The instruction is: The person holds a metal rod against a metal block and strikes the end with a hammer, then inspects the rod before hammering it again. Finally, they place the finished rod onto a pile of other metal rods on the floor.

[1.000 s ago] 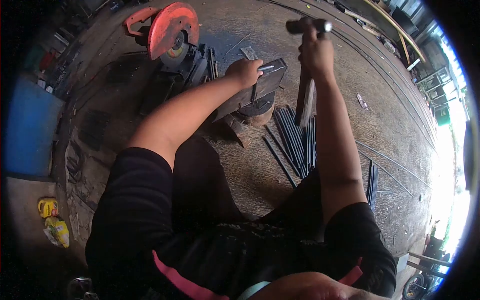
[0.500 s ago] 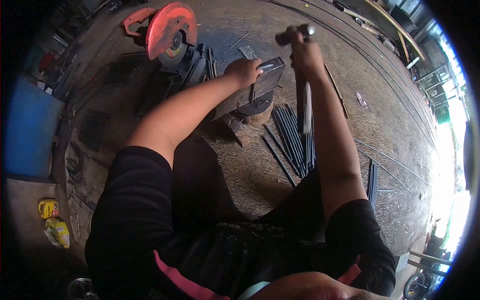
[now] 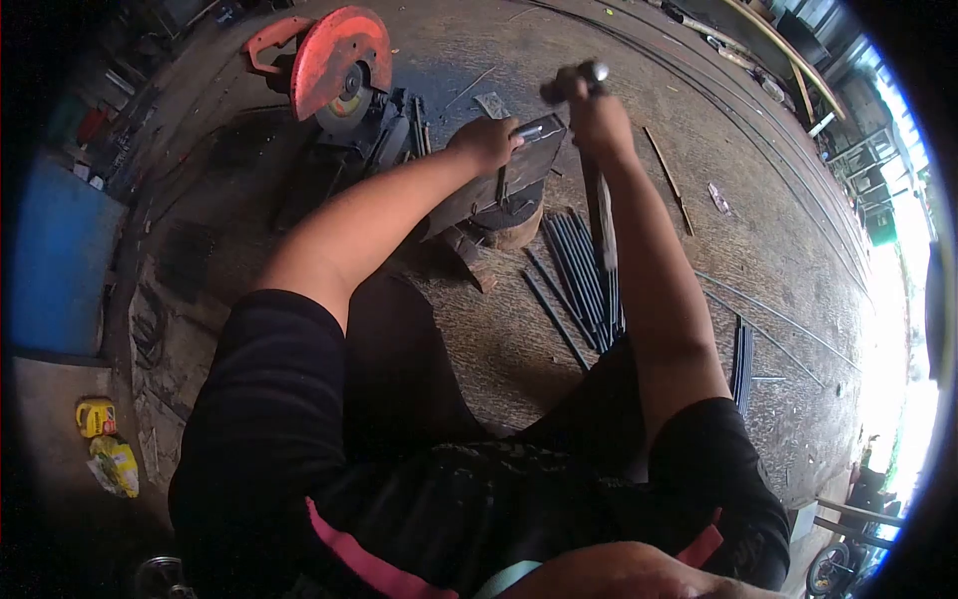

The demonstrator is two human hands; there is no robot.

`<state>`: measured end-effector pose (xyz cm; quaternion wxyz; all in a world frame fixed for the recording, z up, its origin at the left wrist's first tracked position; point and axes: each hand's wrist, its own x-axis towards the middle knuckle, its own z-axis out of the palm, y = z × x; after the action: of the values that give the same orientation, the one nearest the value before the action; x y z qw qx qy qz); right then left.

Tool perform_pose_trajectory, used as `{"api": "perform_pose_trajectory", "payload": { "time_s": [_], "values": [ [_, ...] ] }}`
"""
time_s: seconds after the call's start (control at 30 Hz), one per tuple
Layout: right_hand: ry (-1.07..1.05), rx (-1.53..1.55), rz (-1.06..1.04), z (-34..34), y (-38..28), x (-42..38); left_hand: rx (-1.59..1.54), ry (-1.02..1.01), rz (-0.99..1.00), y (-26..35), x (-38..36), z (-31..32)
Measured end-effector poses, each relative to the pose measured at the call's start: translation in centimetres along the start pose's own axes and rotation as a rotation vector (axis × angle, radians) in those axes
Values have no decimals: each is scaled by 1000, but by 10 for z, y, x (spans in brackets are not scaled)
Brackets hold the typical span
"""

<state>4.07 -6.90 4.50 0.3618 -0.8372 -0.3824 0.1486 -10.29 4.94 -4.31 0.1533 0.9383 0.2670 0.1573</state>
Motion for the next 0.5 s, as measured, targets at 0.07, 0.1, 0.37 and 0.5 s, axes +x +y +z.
{"api": "perform_pose_trajectory", "payload": {
  "time_s": [0.07, 0.1, 0.37, 0.5],
  "values": [
    [237, 238, -191, -15, -17, 1, -19, 11, 1, 0, 0, 1],
    [306, 333, -285, -20, -23, 0, -31, 24, 4, -2, 0, 1],
    [-33, -28, 54, 36, 36, 11, 80, -43, -63, 3, 3, -7],
    [-73, 49, 105, 3, 14, 9, 56, -66, -80, -2, 1, -2]
  ]
}}
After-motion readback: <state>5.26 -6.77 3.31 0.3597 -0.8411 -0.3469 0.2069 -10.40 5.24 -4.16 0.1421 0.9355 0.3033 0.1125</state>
